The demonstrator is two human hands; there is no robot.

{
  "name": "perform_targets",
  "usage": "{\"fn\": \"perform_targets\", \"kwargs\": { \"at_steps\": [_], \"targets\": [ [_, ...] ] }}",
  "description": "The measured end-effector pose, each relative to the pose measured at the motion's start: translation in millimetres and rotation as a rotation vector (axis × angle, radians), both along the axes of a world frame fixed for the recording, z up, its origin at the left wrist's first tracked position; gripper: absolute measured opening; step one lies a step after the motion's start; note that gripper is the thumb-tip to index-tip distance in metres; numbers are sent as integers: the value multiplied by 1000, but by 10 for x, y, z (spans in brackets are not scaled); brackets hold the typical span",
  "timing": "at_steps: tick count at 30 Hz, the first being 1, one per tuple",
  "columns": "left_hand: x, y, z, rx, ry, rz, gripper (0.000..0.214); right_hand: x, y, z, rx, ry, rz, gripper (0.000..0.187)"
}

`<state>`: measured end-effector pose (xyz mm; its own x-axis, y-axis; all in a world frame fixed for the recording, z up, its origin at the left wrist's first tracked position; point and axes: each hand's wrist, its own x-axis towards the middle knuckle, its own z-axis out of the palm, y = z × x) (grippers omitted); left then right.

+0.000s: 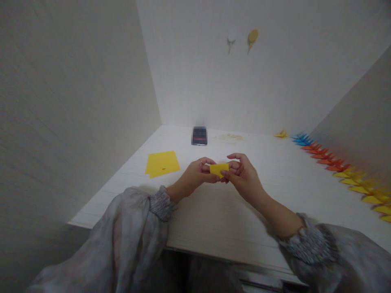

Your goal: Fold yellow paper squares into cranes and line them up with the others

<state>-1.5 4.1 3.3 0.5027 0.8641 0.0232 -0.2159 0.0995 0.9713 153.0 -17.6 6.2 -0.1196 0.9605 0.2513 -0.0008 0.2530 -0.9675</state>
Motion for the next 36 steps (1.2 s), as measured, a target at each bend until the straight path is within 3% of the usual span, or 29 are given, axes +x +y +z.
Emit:
{"fn": "perform_targets", "kwargs": {
  "at_steps": [5, 10, 27, 36],
  "targets": [
    [-28, 12, -24, 56, 61, -44, 42, -20, -8, -83, 10, -58, 32, 39],
    [-56, 19, -46, 83, 89, -94, 47, -24, -27, -41, -46, -25, 67, 40],
    [-57, -6, 10, -63, -20, -190, 50, 62, 17, 64, -139, 65, 89, 46],
    [-65, -18, 47, -110, -21, -198, 49, 120, 9, 74, -146, 55, 204, 43]
  ]
}}
